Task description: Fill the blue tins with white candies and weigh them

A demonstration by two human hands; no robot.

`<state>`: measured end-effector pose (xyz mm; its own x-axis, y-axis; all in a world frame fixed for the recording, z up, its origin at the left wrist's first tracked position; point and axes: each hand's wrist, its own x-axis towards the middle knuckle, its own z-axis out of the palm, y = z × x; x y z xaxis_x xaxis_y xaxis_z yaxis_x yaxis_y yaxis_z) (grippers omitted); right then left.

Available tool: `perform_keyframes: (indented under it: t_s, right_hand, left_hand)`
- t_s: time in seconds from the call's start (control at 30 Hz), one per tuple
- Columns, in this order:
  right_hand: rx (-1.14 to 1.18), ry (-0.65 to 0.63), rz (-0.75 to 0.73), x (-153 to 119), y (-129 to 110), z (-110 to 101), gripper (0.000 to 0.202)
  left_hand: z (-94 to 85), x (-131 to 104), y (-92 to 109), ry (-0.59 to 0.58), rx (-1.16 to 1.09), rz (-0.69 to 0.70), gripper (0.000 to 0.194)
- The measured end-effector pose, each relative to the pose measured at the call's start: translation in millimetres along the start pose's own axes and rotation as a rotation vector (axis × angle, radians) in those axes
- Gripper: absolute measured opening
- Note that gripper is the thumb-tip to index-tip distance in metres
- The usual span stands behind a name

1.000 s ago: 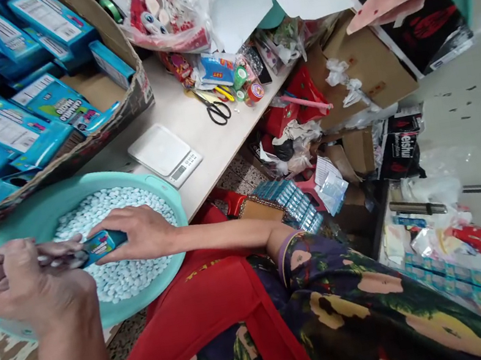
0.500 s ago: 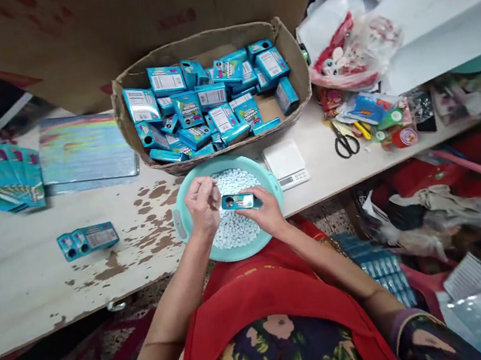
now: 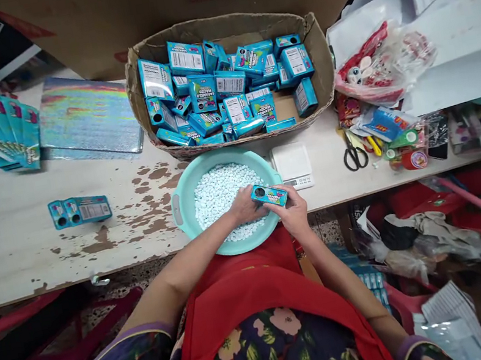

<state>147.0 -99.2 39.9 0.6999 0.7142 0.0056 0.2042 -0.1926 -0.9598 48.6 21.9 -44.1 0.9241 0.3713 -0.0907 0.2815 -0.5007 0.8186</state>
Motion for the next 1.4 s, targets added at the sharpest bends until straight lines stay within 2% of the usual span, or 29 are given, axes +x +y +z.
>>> perform_keyframes:
  t_s: [0.1, 0.17, 0.27, 0.33, 0.4, 0.5, 0.63, 0.7, 0.9, 1.07, 1.17, 1.27, 1.4]
  right_hand:
    - [-0.011, 0.012, -0.043, 4, 4, 3, 0.040]
    - [-0.019, 0.018, -0.067, 6, 3, 7, 0.039]
    - [-0.043, -0.022, -0.075, 8, 1, 16, 0.039]
    - [-0.058, -0.068, -0.064, 7, 3, 24, 0.038]
    - [-0.074, -0.101, -0.053, 5, 8, 34, 0.036]
    - [-0.109, -0.149, -0.051, 1, 13, 49, 0.033]
    - [-0.163, -0.248, -0.106, -5, 6, 63, 0.034]
    - [-0.177, -0.250, -0.128, -5, -1, 65, 0.035]
    - [-0.186, -0.251, -0.112, -2, -14, 63, 0.033]
    - [-0.169, -0.248, -0.038, -2, -13, 63, 0.033]
    - [-0.177, -0.233, 0.001, 0, -12, 64, 0.034]
    - [-0.172, -0.216, 0.020, 3, -14, 63, 0.033]
    - [-0.141, -0.213, 0.023, 5, -16, 60, 0.033]
  left_hand:
    - [-18.6, -32, -7, -0.068, 0.028, -0.014, 0.024]
    - [-34.5, -46, -17, -0.033, 0.029, -0.076, 0.023]
    - [-53.0, -51, -27, 0.122, -0.011, -0.211, 0.024]
    - [-60.2, -48, -26, 0.265, -0.078, -0.303, 0.028]
    - [-64.2, -45, -16, 0.395, -0.172, -0.374, 0.033]
    - [-67.9, -41, 9, 0.550, -0.362, -0.421, 0.039]
    - [-75.2, -35, 39, 0.875, -1.002, -0.370, 0.032]
    - [-80.3, -33, 47, 0.953, -1.186, -0.340, 0.030]
    - [-88.8, -33, 54, 0.948, -1.245, -0.315, 0.023]
    - [-84.1, -33, 59, 0.890, -1.167, -0.204, 0.025]
    - [-78.3, -30, 57, 0.908, -1.065, -0.147, 0.024]
    - [-75.0, -25, 55, 0.952, -1.036, -0.166, 0.021]
    - [-78.8, -18, 59, 0.991, -1.105, -0.213, 0.022]
